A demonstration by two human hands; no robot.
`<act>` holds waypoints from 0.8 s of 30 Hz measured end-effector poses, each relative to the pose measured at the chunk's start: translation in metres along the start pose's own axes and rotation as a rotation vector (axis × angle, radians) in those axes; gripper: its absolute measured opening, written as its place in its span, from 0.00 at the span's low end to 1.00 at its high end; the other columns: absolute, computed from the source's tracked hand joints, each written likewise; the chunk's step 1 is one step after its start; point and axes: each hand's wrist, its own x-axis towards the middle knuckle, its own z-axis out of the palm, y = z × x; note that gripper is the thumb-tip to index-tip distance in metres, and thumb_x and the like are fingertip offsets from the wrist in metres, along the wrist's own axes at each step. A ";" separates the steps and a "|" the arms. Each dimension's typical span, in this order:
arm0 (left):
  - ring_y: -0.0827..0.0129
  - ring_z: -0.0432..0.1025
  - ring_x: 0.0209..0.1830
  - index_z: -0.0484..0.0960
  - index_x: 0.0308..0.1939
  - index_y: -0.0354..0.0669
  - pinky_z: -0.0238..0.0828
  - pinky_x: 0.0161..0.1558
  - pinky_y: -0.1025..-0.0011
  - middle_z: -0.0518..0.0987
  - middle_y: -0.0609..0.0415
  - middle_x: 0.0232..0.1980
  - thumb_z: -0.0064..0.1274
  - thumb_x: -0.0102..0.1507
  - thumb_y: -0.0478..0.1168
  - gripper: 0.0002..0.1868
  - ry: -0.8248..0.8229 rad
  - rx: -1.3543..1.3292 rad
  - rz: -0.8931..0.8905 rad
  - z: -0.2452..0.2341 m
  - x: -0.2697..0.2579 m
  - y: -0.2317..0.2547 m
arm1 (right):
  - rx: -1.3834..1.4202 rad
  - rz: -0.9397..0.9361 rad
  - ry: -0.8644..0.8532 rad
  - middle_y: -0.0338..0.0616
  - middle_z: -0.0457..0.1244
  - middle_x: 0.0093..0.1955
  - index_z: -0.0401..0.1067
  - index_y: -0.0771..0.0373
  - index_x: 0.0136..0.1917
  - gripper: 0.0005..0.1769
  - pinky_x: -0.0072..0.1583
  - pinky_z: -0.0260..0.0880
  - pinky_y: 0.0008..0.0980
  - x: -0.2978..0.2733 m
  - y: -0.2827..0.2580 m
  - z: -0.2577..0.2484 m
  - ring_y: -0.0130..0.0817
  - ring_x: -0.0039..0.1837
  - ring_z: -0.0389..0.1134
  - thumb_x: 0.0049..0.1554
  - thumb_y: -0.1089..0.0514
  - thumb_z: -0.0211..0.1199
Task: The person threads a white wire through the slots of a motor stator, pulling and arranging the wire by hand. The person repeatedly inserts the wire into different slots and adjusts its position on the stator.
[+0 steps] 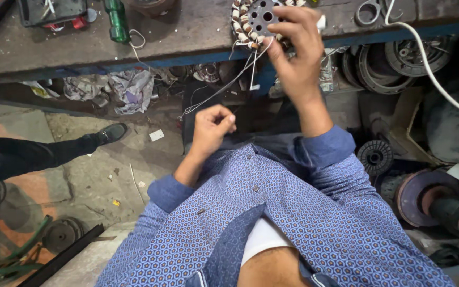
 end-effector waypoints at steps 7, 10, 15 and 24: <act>0.79 0.73 0.27 0.80 0.34 0.35 0.71 0.33 0.78 0.80 0.57 0.28 0.56 0.66 0.35 0.07 0.079 -0.062 -0.229 -0.010 -0.054 -0.084 | 0.191 0.329 0.243 0.50 0.59 0.69 0.67 0.66 0.61 0.11 0.67 0.66 0.34 -0.103 -0.005 0.043 0.36 0.66 0.63 0.66 0.67 0.63; 0.79 0.74 0.27 0.81 0.34 0.34 0.70 0.32 0.77 0.81 0.56 0.27 0.57 0.65 0.37 0.09 0.039 0.089 -0.227 -0.010 -0.048 -0.088 | 0.469 0.610 0.163 0.50 0.66 0.60 0.69 0.68 0.60 0.09 0.62 0.71 0.30 -0.118 0.009 0.054 0.31 0.59 0.69 0.67 0.65 0.60; 0.66 0.78 0.26 0.85 0.34 0.36 0.73 0.32 0.68 0.83 0.48 0.29 0.59 0.59 0.41 0.10 0.012 0.598 -0.108 -0.009 -0.030 -0.053 | 0.643 0.743 -0.012 0.46 0.71 0.53 0.72 0.69 0.58 0.08 0.58 0.73 0.28 -0.101 0.013 0.055 0.29 0.54 0.72 0.67 0.64 0.58; 0.55 0.82 0.32 0.85 0.36 0.39 0.76 0.36 0.61 0.83 0.43 0.31 0.57 0.57 0.43 0.11 0.224 0.738 -0.135 -0.065 -0.065 -0.070 | 0.833 0.800 -0.305 0.46 0.70 0.52 0.72 0.70 0.61 0.11 0.61 0.71 0.30 -0.099 -0.032 0.050 0.30 0.56 0.72 0.67 0.62 0.60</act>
